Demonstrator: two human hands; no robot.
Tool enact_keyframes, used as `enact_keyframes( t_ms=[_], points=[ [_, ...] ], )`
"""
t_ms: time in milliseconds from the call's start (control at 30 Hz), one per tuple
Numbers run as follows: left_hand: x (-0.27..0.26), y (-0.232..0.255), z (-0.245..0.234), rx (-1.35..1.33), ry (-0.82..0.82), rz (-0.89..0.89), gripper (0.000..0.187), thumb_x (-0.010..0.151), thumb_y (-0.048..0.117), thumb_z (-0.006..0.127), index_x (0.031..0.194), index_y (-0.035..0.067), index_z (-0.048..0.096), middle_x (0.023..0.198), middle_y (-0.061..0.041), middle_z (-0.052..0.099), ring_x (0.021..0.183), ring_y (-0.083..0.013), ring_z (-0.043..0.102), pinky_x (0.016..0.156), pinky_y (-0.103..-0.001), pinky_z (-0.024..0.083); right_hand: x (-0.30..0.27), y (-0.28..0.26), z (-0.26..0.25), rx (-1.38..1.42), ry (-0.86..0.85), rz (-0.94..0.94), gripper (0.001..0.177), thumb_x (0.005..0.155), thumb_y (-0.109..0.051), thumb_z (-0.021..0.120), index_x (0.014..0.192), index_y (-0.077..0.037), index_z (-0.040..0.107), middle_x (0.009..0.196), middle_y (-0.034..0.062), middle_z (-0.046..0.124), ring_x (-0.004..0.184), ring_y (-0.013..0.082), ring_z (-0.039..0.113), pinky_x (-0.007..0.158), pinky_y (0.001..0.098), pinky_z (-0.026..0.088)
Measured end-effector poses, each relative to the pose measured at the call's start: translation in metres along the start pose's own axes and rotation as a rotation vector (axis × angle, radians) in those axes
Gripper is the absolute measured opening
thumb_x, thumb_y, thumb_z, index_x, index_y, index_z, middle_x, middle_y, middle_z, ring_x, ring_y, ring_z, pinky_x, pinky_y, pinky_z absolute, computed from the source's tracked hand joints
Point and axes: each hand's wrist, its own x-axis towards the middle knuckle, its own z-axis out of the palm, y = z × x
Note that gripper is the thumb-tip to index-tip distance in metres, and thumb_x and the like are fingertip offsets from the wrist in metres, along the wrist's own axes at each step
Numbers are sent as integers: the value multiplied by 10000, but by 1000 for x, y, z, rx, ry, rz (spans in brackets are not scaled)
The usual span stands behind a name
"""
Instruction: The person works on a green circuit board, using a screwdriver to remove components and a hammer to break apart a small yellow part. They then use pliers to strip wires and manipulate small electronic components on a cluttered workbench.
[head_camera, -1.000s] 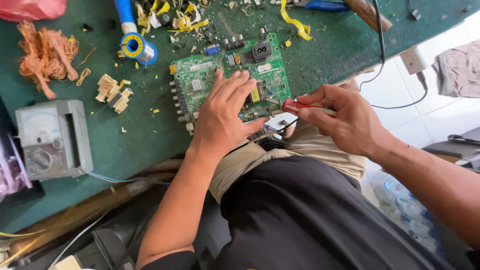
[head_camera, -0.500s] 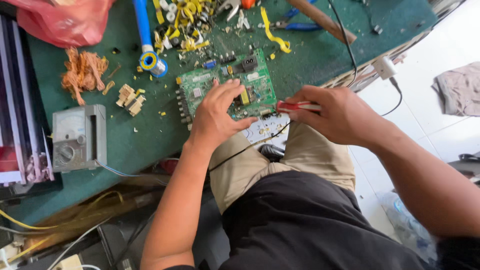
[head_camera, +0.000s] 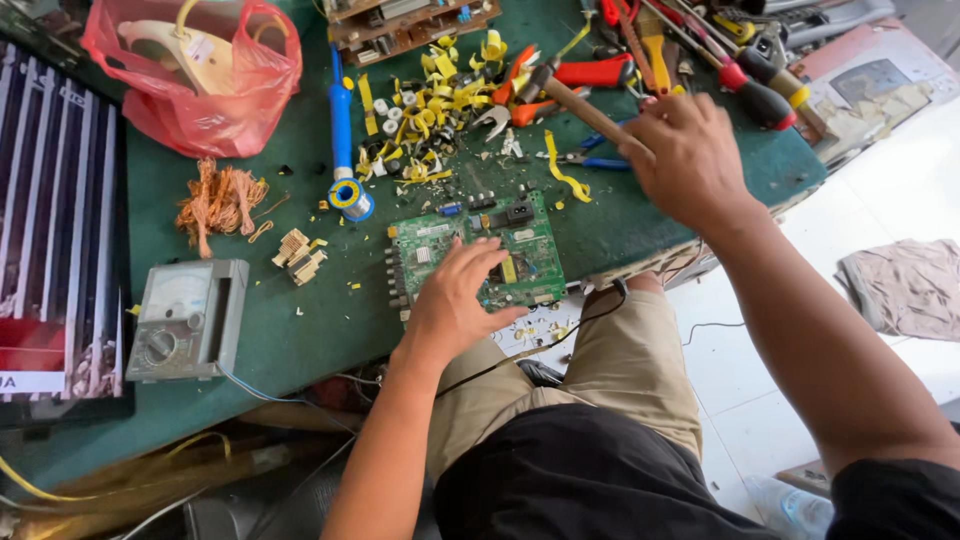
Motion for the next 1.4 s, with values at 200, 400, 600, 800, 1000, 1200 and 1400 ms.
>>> enact_keyframes(
  t_ms=[200, 400, 600, 800, 1000, 1200, 1400],
  points=[
    [-6, -8, 7, -40, -4, 41, 819, 819, 451, 949, 1435, 8, 639, 1517, -184, 616, 1445, -365, 570, 1326, -562, 319, 1, -20, 39, -54, -282, -99, 326, 1083, -313, 712, 1379, -216, 811, 1273, 69, 768, 1060, 356, 671, 668, 499, 622],
    [-2, -2, -1, -53, 42, 81, 796, 837, 410, 981, 1423, 18, 612, 1476, -168, 610, 1415, -384, 586, 1320, -606, 348, 2, 6, 48, 247, 20, -183, 89, 1269, -40, 702, 1223, 17, 753, 1103, 221, 714, 1005, 440, 638, 963, 514, 465],
    [2, 7, -12, 148, -76, 129, 650, 932, 374, 902, 1488, 217, 604, 1470, -204, 534, 1412, -423, 559, 1304, -641, 355, 1, -20, 4, 998, -97, 552, 290, 1421, -185, 450, 1145, -99, 426, 920, 45, 414, 761, 108, 410, 662, 277, 386],
    [8, 14, -16, 242, -149, 133, 588, 969, 393, 836, 1508, 273, 635, 1479, -244, 523, 1436, -433, 507, 1292, -628, 339, -17, -34, -21, 1644, -45, 841, 338, 1131, -411, 704, 993, -117, 612, 924, 38, 517, 783, 190, 526, 737, 311, 453],
    [5, 7, -14, 125, -93, 118, 665, 960, 401, 872, 1481, 124, 567, 1467, -196, 571, 1402, -418, 568, 1311, -634, 344, -42, -40, -42, 1949, -194, 795, 425, 1113, -377, 619, 1454, -125, 594, 1570, 116, 646, 1532, 435, 670, 1277, 617, 619],
    [13, 20, -20, 354, -170, 121, 698, 972, 521, 822, 1552, 254, 538, 1404, -214, 571, 1293, -384, 576, 1246, -627, 431, -55, -63, -62, 1469, -310, 440, 381, 1174, -362, 467, 1081, -3, 554, 1301, 220, 653, 1178, 329, 732, 1094, 426, 607],
    [8, 10, -15, 264, -127, 146, 733, 990, 498, 810, 1456, -15, 571, 1434, -177, 635, 1363, -338, 591, 1300, -555, 345, -46, -84, -67, 397, -315, -251, 457, 1071, -437, 742, 1356, -81, 707, 1272, 132, 735, 1165, 384, 673, 996, 479, 483]
  ],
)
